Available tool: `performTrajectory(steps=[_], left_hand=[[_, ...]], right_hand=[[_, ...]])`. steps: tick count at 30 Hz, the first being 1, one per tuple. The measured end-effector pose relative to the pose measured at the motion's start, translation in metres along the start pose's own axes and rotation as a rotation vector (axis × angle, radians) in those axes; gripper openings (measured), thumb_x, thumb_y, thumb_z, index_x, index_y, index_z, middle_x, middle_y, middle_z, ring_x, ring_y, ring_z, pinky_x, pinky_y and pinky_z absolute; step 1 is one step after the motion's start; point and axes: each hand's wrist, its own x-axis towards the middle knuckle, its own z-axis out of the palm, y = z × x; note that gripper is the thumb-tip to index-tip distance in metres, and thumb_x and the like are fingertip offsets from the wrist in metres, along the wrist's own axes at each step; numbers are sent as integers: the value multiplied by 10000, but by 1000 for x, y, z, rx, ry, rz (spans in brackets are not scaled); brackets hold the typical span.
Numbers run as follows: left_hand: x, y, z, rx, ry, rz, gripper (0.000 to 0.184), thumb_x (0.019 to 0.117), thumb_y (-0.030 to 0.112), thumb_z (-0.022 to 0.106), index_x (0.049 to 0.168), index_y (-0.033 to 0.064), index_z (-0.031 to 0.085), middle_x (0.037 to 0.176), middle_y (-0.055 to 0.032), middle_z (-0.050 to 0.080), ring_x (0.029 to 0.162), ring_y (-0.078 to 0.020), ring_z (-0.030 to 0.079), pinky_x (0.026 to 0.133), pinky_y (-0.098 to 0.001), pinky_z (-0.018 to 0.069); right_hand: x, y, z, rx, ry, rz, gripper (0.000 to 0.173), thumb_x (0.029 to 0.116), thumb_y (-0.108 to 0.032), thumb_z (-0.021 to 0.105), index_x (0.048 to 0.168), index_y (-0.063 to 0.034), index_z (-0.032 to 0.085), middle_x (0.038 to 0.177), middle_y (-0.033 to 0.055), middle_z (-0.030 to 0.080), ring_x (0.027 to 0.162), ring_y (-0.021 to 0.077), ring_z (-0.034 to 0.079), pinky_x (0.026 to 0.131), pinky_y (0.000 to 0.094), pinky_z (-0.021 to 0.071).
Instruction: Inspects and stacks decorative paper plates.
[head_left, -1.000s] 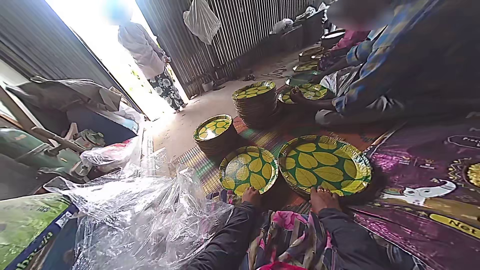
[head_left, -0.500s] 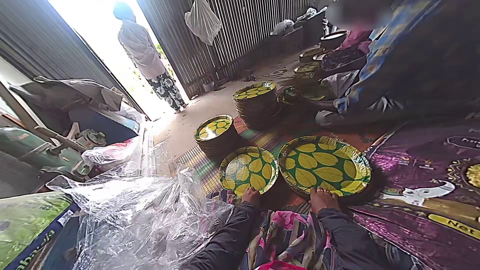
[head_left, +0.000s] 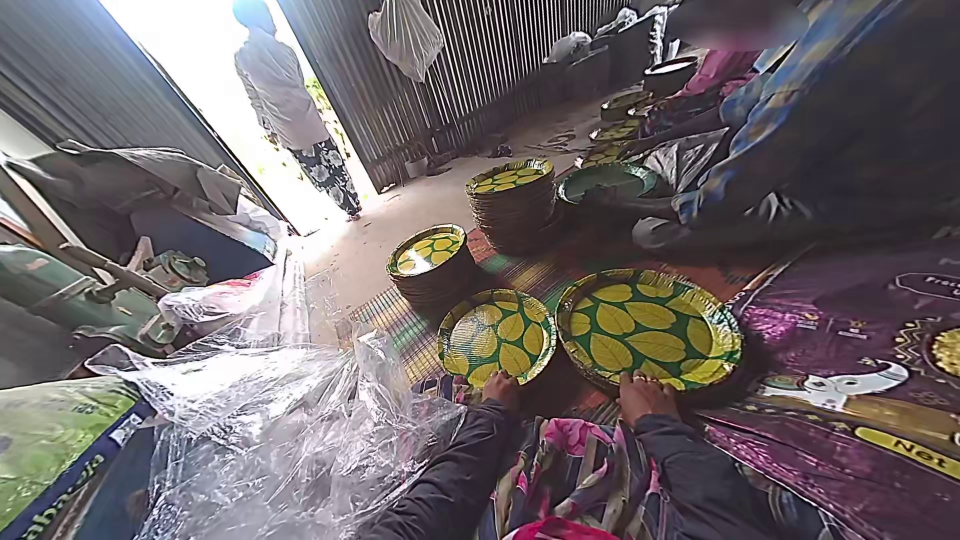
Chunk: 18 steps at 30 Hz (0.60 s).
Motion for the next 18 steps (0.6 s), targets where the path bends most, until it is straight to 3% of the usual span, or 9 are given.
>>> performTrajectory(steps=[18], left_hand=[[-2,2,-3,-15,-12,-14,367,1103,209,457,1347,13,648,1500,-226,532,1438,-377,471,1174,-518,410]], right_hand=[[1,0,2,-1,10,0,647,968,-174,715,1514,35,437,1528,298,471,1461,447,409,1185,640,267]])
